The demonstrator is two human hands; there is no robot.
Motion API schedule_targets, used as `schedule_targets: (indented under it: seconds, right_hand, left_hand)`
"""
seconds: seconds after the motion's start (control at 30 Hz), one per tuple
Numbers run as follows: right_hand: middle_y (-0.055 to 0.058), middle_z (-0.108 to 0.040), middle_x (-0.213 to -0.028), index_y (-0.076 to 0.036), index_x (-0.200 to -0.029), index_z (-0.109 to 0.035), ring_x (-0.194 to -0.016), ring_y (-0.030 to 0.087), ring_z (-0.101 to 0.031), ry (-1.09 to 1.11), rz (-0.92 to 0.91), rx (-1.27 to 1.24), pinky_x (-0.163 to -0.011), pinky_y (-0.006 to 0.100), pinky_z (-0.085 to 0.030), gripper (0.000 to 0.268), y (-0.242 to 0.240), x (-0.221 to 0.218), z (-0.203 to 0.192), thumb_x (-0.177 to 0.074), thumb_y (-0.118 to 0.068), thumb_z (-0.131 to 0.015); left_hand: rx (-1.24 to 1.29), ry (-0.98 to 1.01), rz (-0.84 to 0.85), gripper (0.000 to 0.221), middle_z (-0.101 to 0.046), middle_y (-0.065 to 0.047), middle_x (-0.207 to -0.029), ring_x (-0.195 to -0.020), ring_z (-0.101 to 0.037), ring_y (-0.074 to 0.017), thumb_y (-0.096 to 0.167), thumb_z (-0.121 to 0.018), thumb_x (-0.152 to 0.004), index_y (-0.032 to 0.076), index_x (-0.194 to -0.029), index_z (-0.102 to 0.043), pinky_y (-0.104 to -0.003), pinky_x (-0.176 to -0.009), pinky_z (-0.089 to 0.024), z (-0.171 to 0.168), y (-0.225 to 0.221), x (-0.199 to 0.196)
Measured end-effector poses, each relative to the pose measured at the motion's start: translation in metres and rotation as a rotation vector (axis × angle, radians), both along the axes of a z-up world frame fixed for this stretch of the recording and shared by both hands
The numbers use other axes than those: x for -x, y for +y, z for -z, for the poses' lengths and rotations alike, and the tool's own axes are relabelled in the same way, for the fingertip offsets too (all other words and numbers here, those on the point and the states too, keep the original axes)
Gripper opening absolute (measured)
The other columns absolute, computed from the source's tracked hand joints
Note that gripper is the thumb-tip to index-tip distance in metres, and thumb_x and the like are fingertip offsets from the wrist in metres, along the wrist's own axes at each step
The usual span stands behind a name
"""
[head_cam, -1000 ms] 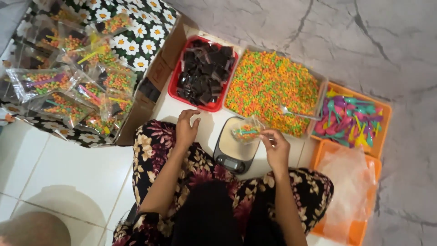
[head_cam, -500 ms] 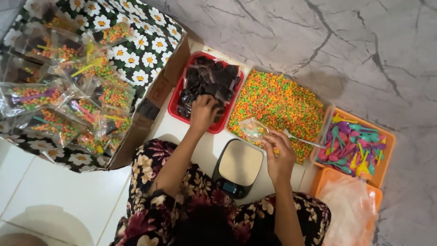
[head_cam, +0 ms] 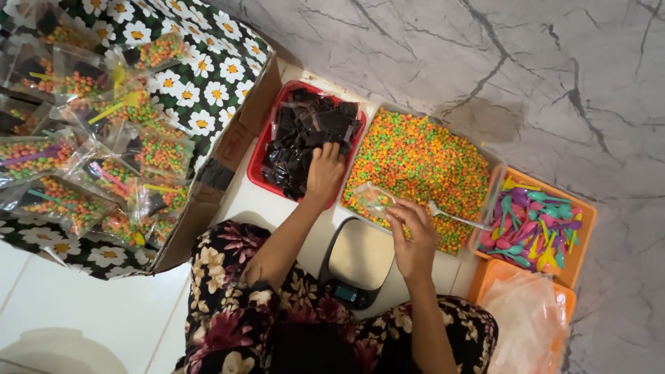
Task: Packaging colorful beads into small plastic bags, weighing them on a digital scale, and placing them into a storage box.
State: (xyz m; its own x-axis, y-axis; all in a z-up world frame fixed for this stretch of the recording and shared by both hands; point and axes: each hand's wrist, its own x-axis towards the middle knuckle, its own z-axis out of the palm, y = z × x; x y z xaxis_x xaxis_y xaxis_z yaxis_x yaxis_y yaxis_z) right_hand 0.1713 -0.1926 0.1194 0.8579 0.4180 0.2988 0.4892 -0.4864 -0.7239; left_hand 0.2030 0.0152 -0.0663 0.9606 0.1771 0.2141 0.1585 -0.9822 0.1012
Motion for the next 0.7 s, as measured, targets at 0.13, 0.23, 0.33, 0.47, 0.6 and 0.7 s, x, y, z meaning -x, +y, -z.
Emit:
schedule_targets:
  seconds: [0.13,0.23,0.33,0.47,0.6,0.7]
  right_hand:
    - [0.013,-0.073,-0.112,-0.008,-0.103,-0.078,-0.096,0.038,-0.074,0.004,-0.028,-0.006,-0.075,0.047,-0.063,0.013,0.012,0.002,-0.012,-0.094,-0.001,-0.072]
    - [0.013,-0.073,-0.113,-0.007,-0.105,-0.078,-0.099,0.037,-0.074,0.021,-0.062,-0.031,-0.08,0.048,-0.062,0.015,0.013,0.002,-0.013,-0.095,0.001,-0.07]
    - [0.013,-0.073,-0.111,-0.007,-0.104,-0.077,-0.102,0.038,-0.073,-0.018,-0.1,-0.03,-0.082,0.048,-0.061,0.017,0.01,0.002,-0.012,-0.093,0.004,-0.071]
    - [0.012,-0.075,-0.109,-0.008,-0.102,-0.077,-0.102,0.035,-0.073,-0.034,-0.094,-0.051,-0.084,0.046,-0.06,0.017,0.0,0.006,-0.013,-0.091,0.005,-0.073]
    - [0.007,-0.076,-0.096,-0.012,-0.098,-0.076,-0.093,0.031,-0.074,-0.1,-0.078,-0.052,-0.08,0.043,-0.059,0.013,-0.012,0.015,-0.021,-0.089,-0.001,-0.077]
    - [0.005,-0.077,-0.091,-0.012,-0.095,-0.078,-0.093,0.029,-0.075,-0.096,-0.053,-0.112,-0.081,0.041,-0.06,0.013,-0.021,0.027,-0.032,-0.087,-0.001,-0.079]
  left_hand:
    - [0.144,-0.061,-0.034,0.013,-0.063,-0.009,-0.104,-0.103,-0.052,-0.0275,0.017,-0.069,-0.084,0.008,-0.091,-0.074,-0.04,-0.082,-0.037,-0.012,0.002,0.001]
    - [0.231,-0.136,-0.139,0.016,-0.059,-0.005,-0.097,-0.097,-0.051,-0.0269,0.027,-0.076,-0.078,0.013,-0.085,-0.073,-0.042,-0.079,-0.038,-0.024,0.009,0.006]
    - [0.52,-0.222,-0.221,0.008,-0.058,0.0,-0.099,-0.095,-0.053,-0.0251,0.024,-0.076,-0.086,0.017,-0.088,-0.073,-0.039,-0.077,-0.042,-0.067,0.017,0.027]
    - [1.12,-0.399,-0.132,0.004,-0.067,-0.001,-0.092,-0.091,-0.064,-0.0227,0.02,-0.071,-0.096,0.017,-0.098,-0.072,-0.035,-0.084,-0.049,-0.14,0.013,0.06]
    - [1.499,-0.496,0.035,0.008,-0.072,-0.005,-0.09,-0.09,-0.062,-0.0132,0.012,-0.069,-0.098,0.01,-0.105,-0.072,-0.03,-0.088,-0.05,-0.206,-0.012,0.086]
    - [1.556,-0.434,0.134,0.009,-0.072,-0.004,-0.089,-0.089,-0.061,-0.0127,0.013,-0.072,-0.094,0.01,-0.102,-0.075,-0.029,-0.087,-0.05,-0.226,-0.046,0.097]
